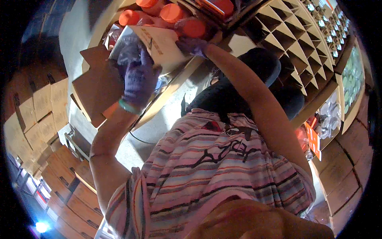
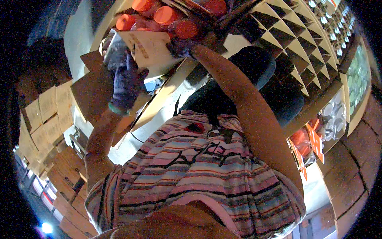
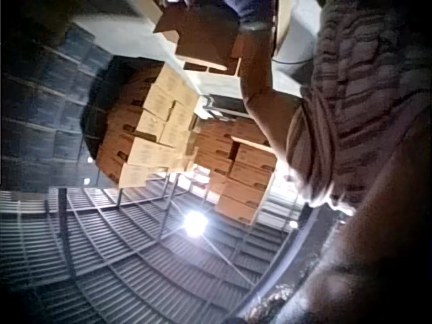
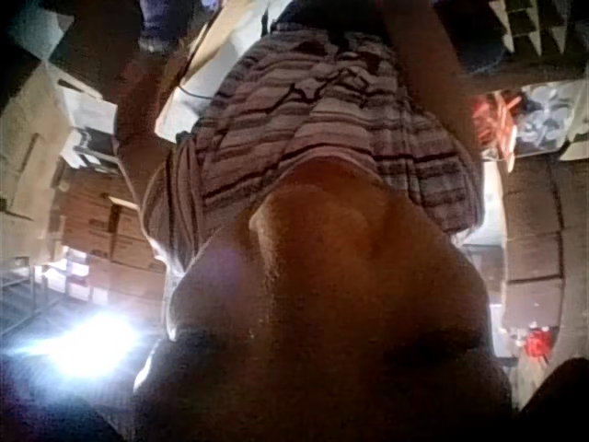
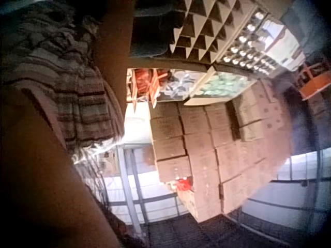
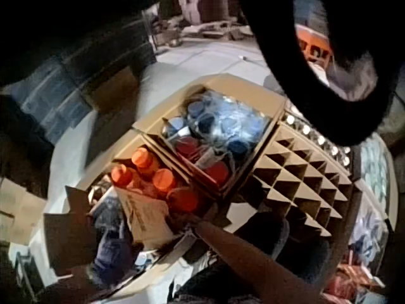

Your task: The person assembles a thermal carafe by placing an orange lid and a metal insert into the carafe body, then places the assembled item into a cardboard box. The person repeats this process with a light-colored carafe, placing a blue lid and insert before packing it.

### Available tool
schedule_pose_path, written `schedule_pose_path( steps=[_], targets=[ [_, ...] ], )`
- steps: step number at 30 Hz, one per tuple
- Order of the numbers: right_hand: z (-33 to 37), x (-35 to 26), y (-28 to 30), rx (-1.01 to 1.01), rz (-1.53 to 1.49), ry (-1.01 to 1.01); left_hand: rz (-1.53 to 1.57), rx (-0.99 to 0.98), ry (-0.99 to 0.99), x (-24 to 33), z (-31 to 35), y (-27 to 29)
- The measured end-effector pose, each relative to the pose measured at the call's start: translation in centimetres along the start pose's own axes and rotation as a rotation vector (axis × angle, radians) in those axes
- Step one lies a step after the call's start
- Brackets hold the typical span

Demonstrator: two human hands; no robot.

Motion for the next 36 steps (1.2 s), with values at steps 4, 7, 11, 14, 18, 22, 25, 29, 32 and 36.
schedule_pose_path(
  steps=[4,7,11,14,18,22,25,29,32,36],
  targets=[
    [1.3,-1.8,2.5,-0.1,-0.052,-0.197,0.064,-0.275,0.149,2.1,-4.1,-1.1],
    [2.0,-0.9,3.9,0.183,-0.102,-0.207,-0.352,0.314,0.063,3.4,-5.2,-4.7],
    [4.9,-4.2,6.2,0.247,-0.433,-0.192,-0.113,-0.1,0.185,2.1,-4.4,-4.0],
    [6.2,-1.6,7.0,0.407,-0.296,-0.027,-0.172,-0.11,0.05,2.0,-6.0,-2.6],
    [9.6,-1.4,7.5,0.581,-0.027,-0.008,-0.704,-0.048,-0.256,7.7,-9.6,3.7],
    [11.9,-1.3,10.3,0.775,-0.275,-0.043,-0.372,-0.16,-0.117,10.4,-13.6,6.1],
    [12.4,0.5,10.8,0.848,-0.752,-0.178,-0.179,-0.046,-0.267,11.9,-15.5,0.2],
    [13.5,2.9,10.7,0.824,-0.488,-0.234,-0.6,-0.024,-0.267,12.0,-15.2,-4.6],
    [14.7,6.0,9.9,0.92,-0.637,-0.173,-1.253,0.069,-0.678,13.3,-12.0,-5.8],
    [15.7,5.0,10.8,0.917,-0.697,-0.2,-0.961,-0.099,-0.482,5.0,-9.0,-8.9]
  ],
)
Point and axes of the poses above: each hand's wrist, its own z-axis away from the middle knuckle, its own y-axis out of the back of the hand, x = y × z, the point moved 4 cm from there along -z, towards the middle knuckle, and after that the axes turned 15 degrees about -z, right-handed, at the moved point
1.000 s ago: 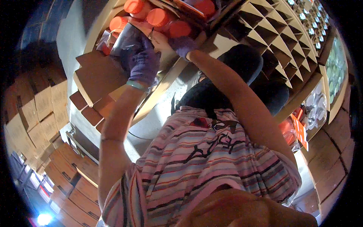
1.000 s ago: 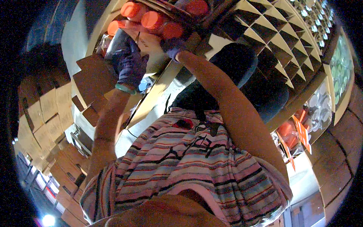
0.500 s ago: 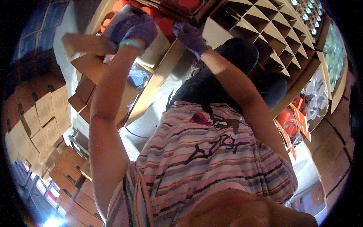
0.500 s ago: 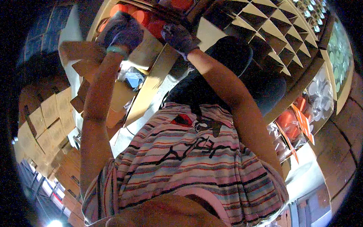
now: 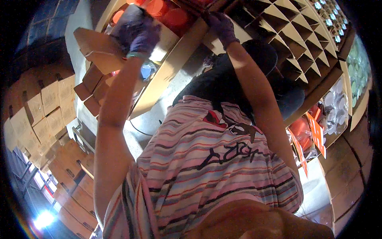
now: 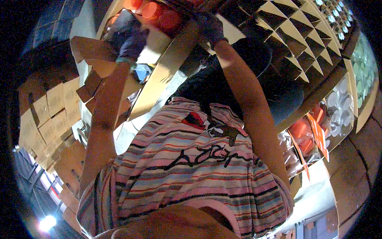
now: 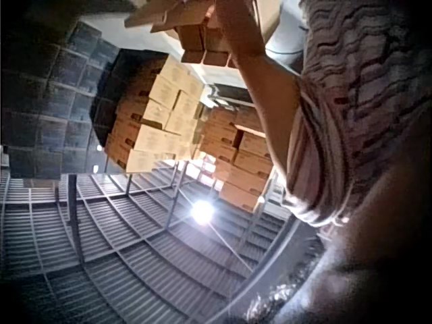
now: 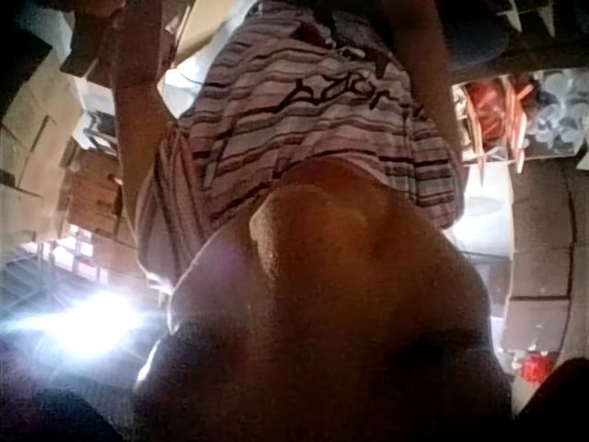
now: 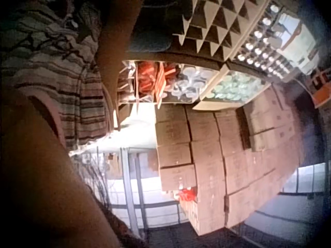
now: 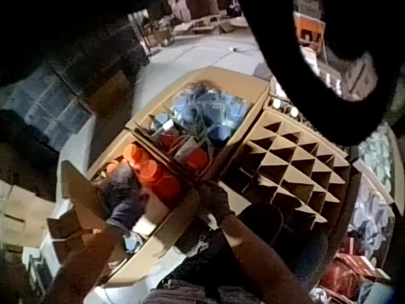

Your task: The person assembles a thermal carafe by placing an orange lid and a metal insert into the carafe body, then places the assembled item into a cardboard box. The person repeats this process with a light-colored carafe, placing a blue lid and insert before packing it.

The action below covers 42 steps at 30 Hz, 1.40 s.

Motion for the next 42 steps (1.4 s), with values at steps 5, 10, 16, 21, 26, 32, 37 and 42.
schedule_pose_path(
  steps=[5,10,16,21,26,32,37,42],
  targets=[
    [-0.6,4.6,1.9,0.107,-0.319,-0.264,1.659,0.243,0.547,-3.1,5.0,-4.3],
    [-0.4,2.7,1.2,0.111,-0.179,-0.196,0.878,0.031,0.553,3.3,0.2,2.1],
    [-0.7,2.8,1.3,0.045,-0.252,-0.284,-0.58,0.072,0.189,2.4,-4.9,-1.9],
    [-0.6,6.0,3.0,0.022,-0.238,-0.099,0.952,0.095,0.79,-1.4,-1.4,-5.1],
    [-0.7,6.8,1.8,0.05,-0.377,-0.37,1.148,0.032,0.655,3.9,1.4,8.9],
    [-1.1,8.9,1.4,0.043,-0.661,-0.14,1.241,-0.008,0.453,0.6,-1.2,9.9],
    [-1.4,7.7,1.7,0.227,-1.009,-0.44,1.342,-0.018,0.448,-1.0,1.0,13.5],
    [0.3,6.4,3.1,0.215,-1.067,-0.232,1.316,-0.022,0.627,6.2,-3.7,0.0]
  ],
)
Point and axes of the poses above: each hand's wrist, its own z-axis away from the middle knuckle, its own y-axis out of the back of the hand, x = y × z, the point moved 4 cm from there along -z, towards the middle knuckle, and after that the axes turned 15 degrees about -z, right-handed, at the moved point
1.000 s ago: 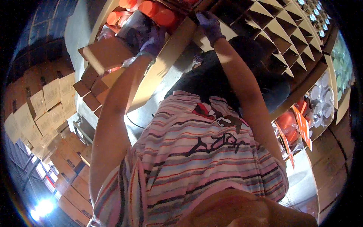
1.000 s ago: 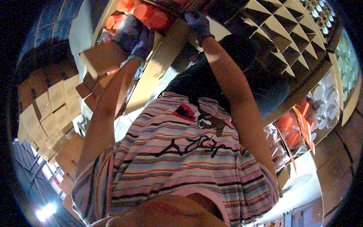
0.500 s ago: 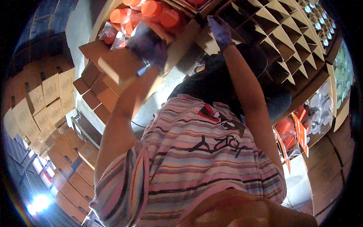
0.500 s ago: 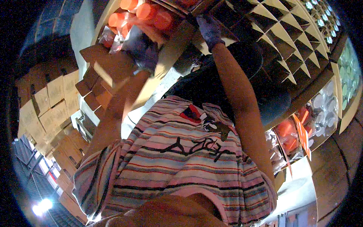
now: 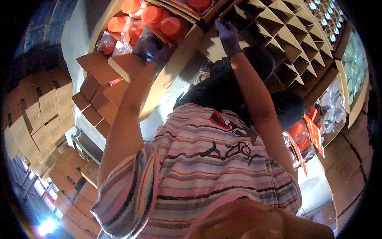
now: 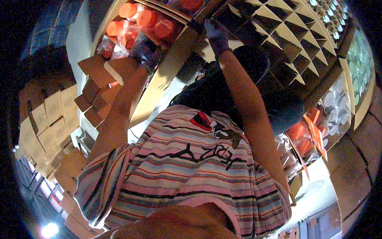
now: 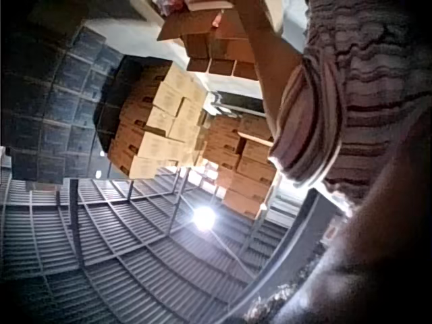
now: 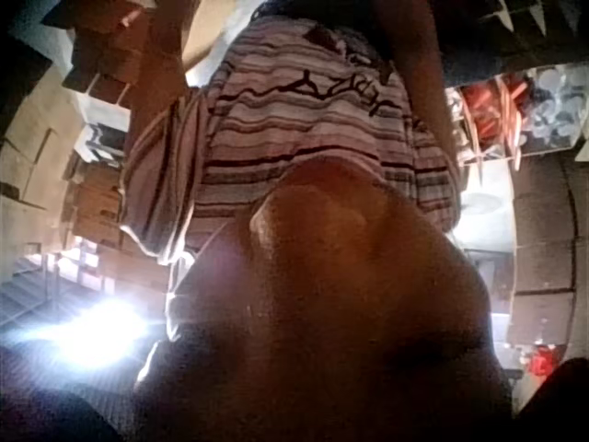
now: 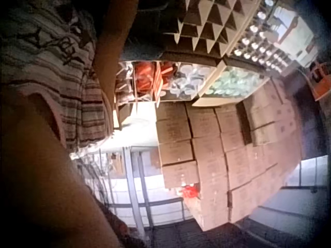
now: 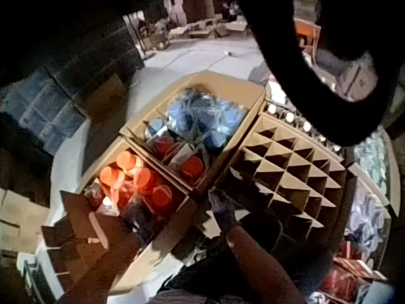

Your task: The person assembles a thermal carafe by placing an orange lid and a metal insert into the carafe body, then places the assembled item into a cardboard box. The person repeats this process with a light-colored carafe, placing a blue lid and insert before packing it.

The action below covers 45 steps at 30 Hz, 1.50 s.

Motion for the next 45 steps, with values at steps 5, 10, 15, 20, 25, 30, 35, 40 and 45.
schedule_pose_path(
  steps=[5,10,15,20,25,30,35,40,45],
  targets=[
    [10.3,-11.2,-5.9,0.079,0.743,0.187,0.245,0.231,0.115,1.6,4.9,-4.8],
    [21.5,-20.4,3.0,0.385,1.003,0.296,0.424,0.417,-0.851,24.6,7.0,9.5],
    [28.4,-19.6,5.3,0.572,1.03,0.461,-0.713,-0.251,-1.204,40.5,3.8,-3.1],
    [30.6,-11.7,1.5,0.543,0.674,0.347,-0.621,-0.267,-1.109,38.9,2.3,-11.0],
    [30.0,-8.5,2.3,0.265,1.057,0.229,-0.501,-0.069,-1.092,38.7,2.8,-3.4],
    [24.9,-3.7,7.7,0.087,0.875,-0.054,-0.294,0.279,-1.178,39.6,2.5,15.9],
    [21.2,-7.6,7.6,0.188,0.305,0.11,-0.371,0.169,-1.192,35.8,10.5,28.4],
    [16.3,-21.1,-4.6,-0.035,-0.141,0.397,-0.367,0.232,-1.127,27.6,14.0,36.4],
    [12.7,-28.2,-19.0,-0.379,-0.322,0.365,-0.34,0.322,-1.06,22.7,14.8,42.6]
  ],
)
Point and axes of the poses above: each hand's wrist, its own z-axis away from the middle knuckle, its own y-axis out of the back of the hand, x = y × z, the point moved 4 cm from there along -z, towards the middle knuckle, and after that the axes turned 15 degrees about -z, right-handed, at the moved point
